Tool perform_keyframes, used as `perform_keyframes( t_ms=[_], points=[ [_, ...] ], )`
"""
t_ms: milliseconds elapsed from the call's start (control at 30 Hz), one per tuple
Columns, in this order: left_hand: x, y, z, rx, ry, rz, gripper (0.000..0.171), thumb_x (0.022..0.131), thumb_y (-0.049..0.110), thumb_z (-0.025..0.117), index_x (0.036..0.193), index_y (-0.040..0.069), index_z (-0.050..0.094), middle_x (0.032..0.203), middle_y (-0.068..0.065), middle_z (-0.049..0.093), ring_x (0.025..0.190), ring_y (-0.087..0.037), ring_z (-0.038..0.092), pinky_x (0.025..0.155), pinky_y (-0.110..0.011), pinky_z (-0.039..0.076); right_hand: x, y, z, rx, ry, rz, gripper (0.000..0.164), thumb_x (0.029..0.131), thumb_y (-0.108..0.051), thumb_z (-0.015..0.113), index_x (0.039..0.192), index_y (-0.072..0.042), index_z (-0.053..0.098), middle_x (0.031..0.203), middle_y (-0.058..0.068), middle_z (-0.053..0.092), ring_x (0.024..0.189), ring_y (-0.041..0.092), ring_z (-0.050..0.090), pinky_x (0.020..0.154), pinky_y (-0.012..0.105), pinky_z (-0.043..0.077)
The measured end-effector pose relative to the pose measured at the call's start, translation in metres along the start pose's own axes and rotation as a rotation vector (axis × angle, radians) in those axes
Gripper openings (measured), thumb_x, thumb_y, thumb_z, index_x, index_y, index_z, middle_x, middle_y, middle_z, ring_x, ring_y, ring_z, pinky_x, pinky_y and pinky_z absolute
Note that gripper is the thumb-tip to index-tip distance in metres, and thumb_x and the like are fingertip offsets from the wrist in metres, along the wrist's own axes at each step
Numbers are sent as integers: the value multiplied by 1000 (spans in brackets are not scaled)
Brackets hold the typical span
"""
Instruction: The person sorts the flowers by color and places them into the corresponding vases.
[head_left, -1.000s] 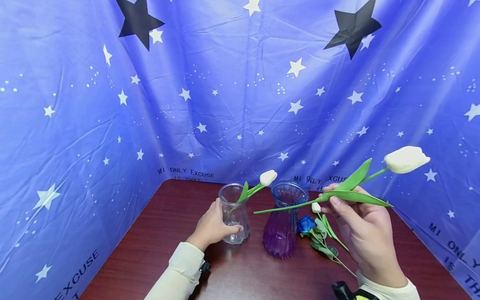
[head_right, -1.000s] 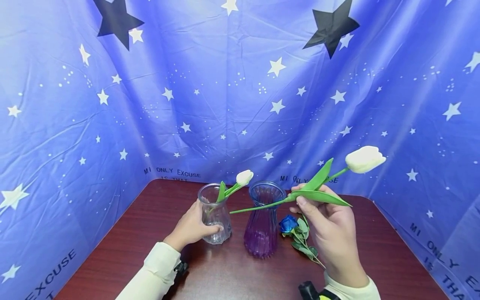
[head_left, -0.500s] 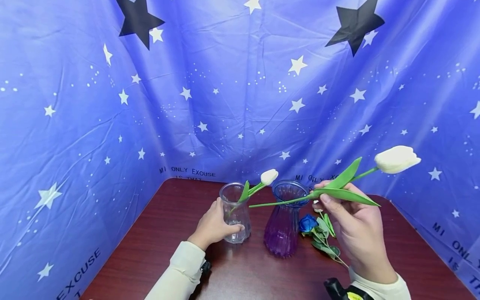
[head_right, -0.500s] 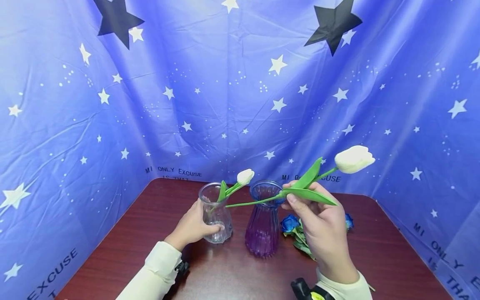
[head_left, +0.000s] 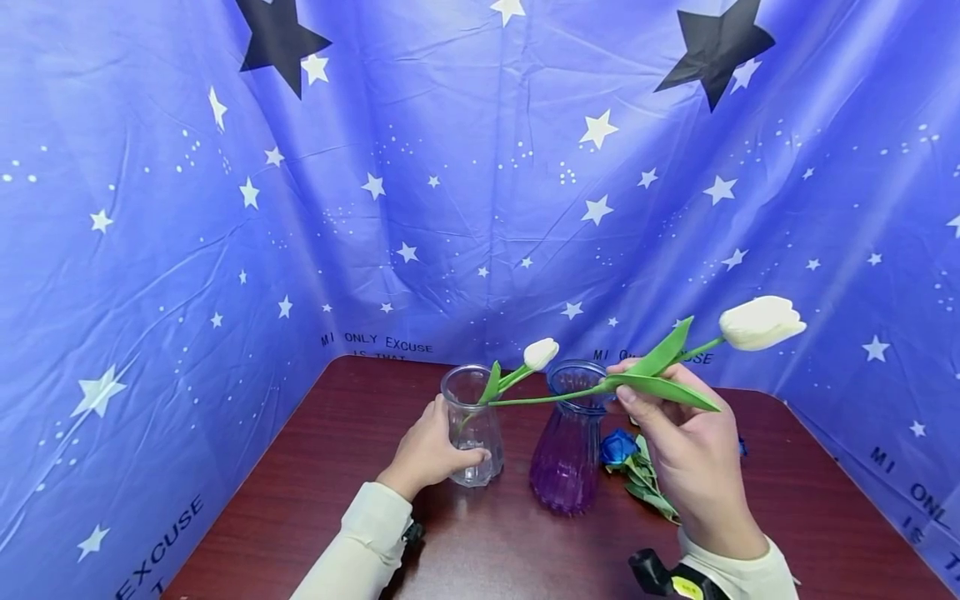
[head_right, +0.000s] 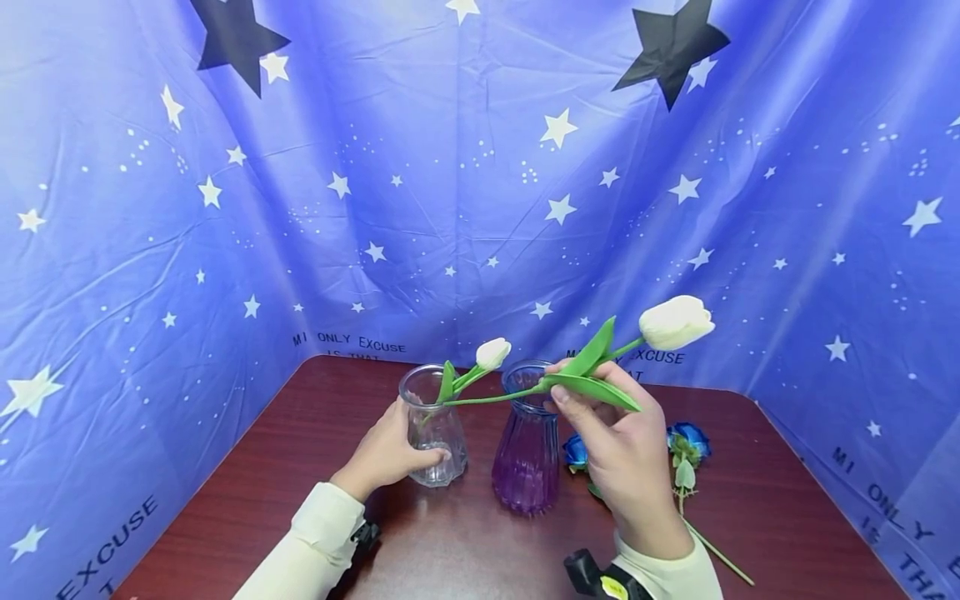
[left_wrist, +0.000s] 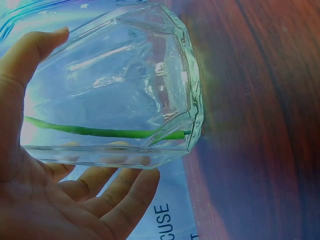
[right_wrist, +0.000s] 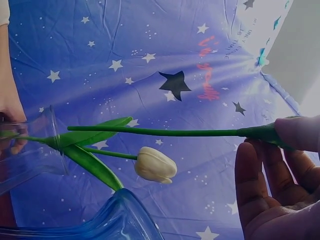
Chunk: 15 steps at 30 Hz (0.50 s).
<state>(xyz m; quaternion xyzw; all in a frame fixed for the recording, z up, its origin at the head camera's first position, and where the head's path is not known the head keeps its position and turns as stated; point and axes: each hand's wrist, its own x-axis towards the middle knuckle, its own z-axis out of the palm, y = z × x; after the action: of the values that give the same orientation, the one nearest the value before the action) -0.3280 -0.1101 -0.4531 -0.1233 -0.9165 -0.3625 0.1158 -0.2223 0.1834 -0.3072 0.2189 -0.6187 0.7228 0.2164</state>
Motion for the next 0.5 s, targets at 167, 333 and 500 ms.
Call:
perform_keyframes(
  t_ms=[167,333,500],
  points=[
    [0,0,-1,2,4,-1,89,67,57,90,133,16,46,118,-3,59,104,-21,63,87,-45,55,2,2,1,5,-37,-16,27,97,10,63,123,16,60,119,10,72,105,14,72,84,29,61],
    [0,0,0,3,2,-4,89,67,58,90,132,16,47,117,-2,59,104,-21,63,86,-45,55,4,4,4,-15,-53,-34,27,97,7,64,123,13,62,121,12,72,108,16,72,86,27,60],
    [0,0,0,5,0,-8,89,68,58,90,133,16,46,117,-2,59,104,-21,63,87,-45,55,6,6,7,-90,-43,-30,26,97,2,67,122,10,63,121,12,72,109,18,72,84,24,59]
  ],
)
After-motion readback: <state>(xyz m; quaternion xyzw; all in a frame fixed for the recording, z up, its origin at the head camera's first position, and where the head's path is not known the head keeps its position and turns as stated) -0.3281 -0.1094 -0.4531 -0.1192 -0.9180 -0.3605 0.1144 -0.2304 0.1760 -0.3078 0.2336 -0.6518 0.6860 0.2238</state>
